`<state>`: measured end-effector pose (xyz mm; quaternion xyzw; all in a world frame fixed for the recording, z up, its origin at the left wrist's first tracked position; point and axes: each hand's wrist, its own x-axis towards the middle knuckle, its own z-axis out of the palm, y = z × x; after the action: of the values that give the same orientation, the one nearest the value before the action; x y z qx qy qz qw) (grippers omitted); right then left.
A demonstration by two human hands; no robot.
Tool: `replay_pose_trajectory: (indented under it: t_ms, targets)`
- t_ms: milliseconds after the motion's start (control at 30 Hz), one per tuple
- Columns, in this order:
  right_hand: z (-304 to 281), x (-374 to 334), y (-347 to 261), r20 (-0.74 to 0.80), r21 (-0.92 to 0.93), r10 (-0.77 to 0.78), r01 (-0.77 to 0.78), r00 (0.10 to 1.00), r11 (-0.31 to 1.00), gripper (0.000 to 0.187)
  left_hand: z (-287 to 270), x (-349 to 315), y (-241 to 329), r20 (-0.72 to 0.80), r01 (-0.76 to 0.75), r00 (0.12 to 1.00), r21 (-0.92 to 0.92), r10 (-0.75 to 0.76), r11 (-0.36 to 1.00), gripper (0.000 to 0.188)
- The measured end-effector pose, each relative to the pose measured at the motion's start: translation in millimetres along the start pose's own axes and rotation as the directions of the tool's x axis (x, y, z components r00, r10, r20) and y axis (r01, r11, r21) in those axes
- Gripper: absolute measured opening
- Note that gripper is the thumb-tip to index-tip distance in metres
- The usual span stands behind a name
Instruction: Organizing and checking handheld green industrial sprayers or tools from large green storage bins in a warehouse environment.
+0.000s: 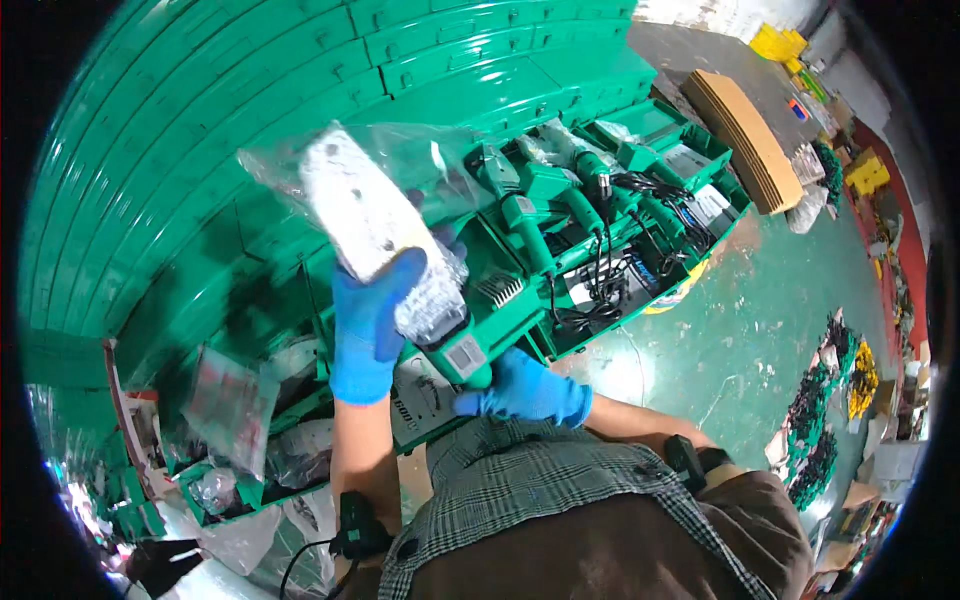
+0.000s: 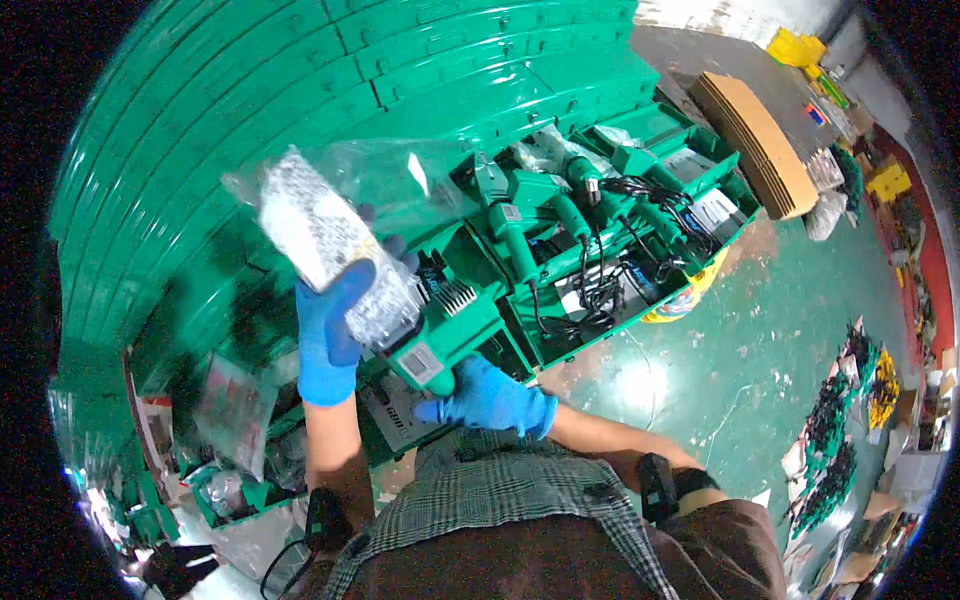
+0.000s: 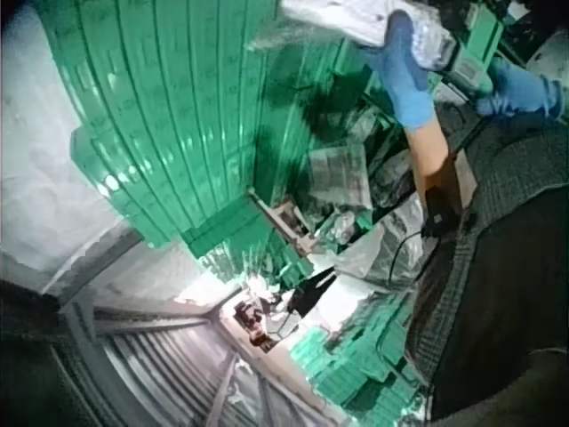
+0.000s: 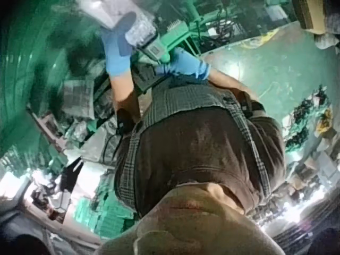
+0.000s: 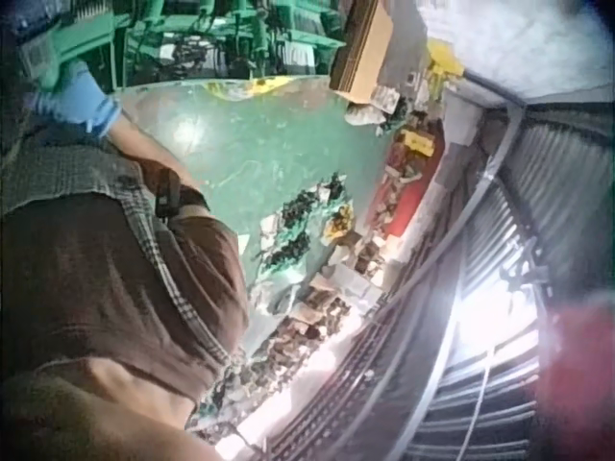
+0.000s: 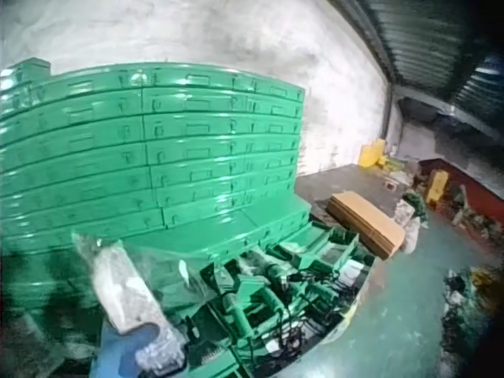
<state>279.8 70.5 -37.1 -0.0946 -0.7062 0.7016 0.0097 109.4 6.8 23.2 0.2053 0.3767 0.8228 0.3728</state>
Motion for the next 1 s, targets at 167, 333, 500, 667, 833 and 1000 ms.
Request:
replay_pose_trajectory:
  t_ms: [167,333,500,667,833,1000]
  targets:
    - [-2,20,-22,-0.189,0.452,0.212,-0.107,0.959,0.886,0.042,-32,-3,6,-0.168,-0.030,0.985,0.014,0.032,0.999,0.065]
    - [10,26,-19,-0.123,0.566,0.308,-0.188,0.943,0.802,0.036,-41,-13,-3,-0.298,-0.085,0.950,0.052,0.097,0.995,0.060]
    - [26,31,1,-0.125,0.504,0.263,-0.167,0.957,0.848,0.042,-53,-19,-1,-0.335,-0.103,0.932,0.123,0.139,0.987,0.059]
    - [1,21,7,0.312,0.332,-0.011,-0.098,0.950,0.938,0.050,-42,-16,53,-0.321,-0.144,0.917,0.290,0.238,0.946,0.056]
    - [-17,9,-27,0.385,0.475,0.097,-0.287,0.918,0.832,0.060,-55,-22,155,0.104,-0.307,0.837,0.902,0.537,0.304,0.050]
    - [-31,-4,-15,0.224,0.395,0.149,-0.230,0.963,0.889,0.063,-177,-10,64,-0.195,-0.034,0.954,0.683,-0.227,-0.730,0.070]
